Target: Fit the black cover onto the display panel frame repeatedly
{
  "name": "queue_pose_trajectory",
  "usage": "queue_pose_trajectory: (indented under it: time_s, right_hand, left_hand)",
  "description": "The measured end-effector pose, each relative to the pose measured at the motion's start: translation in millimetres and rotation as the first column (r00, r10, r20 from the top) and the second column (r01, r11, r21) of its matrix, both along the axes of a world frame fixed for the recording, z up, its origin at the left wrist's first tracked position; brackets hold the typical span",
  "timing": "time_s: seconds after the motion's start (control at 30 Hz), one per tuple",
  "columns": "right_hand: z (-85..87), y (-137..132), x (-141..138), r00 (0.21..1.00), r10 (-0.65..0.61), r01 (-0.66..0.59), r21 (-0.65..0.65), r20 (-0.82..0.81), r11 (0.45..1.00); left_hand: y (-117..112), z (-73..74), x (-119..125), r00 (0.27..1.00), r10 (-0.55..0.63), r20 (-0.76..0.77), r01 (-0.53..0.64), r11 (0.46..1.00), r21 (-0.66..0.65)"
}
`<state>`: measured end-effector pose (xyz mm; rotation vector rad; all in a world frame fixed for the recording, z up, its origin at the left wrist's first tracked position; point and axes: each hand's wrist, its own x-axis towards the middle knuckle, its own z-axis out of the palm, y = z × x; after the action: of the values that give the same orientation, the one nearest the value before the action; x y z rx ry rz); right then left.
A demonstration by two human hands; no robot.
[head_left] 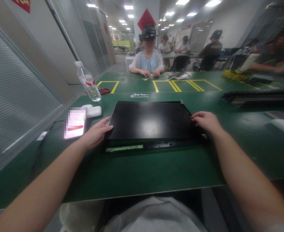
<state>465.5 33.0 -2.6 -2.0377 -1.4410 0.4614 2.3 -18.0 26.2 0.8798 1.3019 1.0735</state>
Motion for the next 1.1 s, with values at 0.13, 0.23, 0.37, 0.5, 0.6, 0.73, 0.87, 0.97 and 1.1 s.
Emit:
queue_pose_trajectory:
  time_s: [0.13,0.23,0.37,0.5,0.6,0.73,0.87,0.97,1.1]
  right_hand:
    - [-0.1,0.4,-0.1,1.000,-0.004,0.004,-0.006,0.002,1.000]
    - [0.1,0.4,-0.1,1.000,-0.007,0.007,-0.007,-0.001,1.000]
    - [0.3,0.7,0.4,1.000,-0.001,0.001,-0.007,-0.009,1.000]
    - [-0.3,1.1,1.1,1.000,-0.003,0.003,-0.014,-0.015,1.000]
    - [-1.2,1.3,1.7,1.000,-0.002,0.002,-0.005,-0.017,1.000]
    - [-1.0,1.2,1.7,1.000,-0.001,0.001,-0.003,-0.020,1.000]
    - [1.1,0.1,-0.2,1.000,-0.007,0.007,-0.018,-0.007,1.000]
    - [2.1,-0.6,-1.7,1.000,-0.010,0.010,-0.012,-0.005,1.000]
    - [2.7,-0.5,-2.9,1.000,-0.016,0.016,-0.015,-0.009,1.000]
  left_hand:
    - [-0.6,0.1,0.1,1.000,0.006,0.000,-0.006,1.000,-0.005]
    - [0.4,-2.6,-2.6,1.000,-0.005,0.009,0.005,1.000,0.006]
    - [2.2,-6.1,-6.6,0.999,-0.029,0.025,0.029,1.000,0.009]
    - [2.2,-5.4,-6.0,1.000,-0.007,0.029,0.007,1.000,-0.001]
    - [1.7,-4.0,-4.1,0.999,-0.011,0.033,0.011,1.000,-0.005]
    - [1.4,-4.3,-4.6,0.999,-0.021,0.042,0.021,1.000,-0.003]
    - [1.3,-5.2,-6.6,0.999,-0.015,0.040,0.015,1.000,0.000]
    - [0.9,-4.9,-6.1,0.999,-0.003,0.039,0.003,1.000,0.005]
    - [0.3,-3.6,-3.6,0.999,0.020,0.048,-0.020,1.000,0.014]
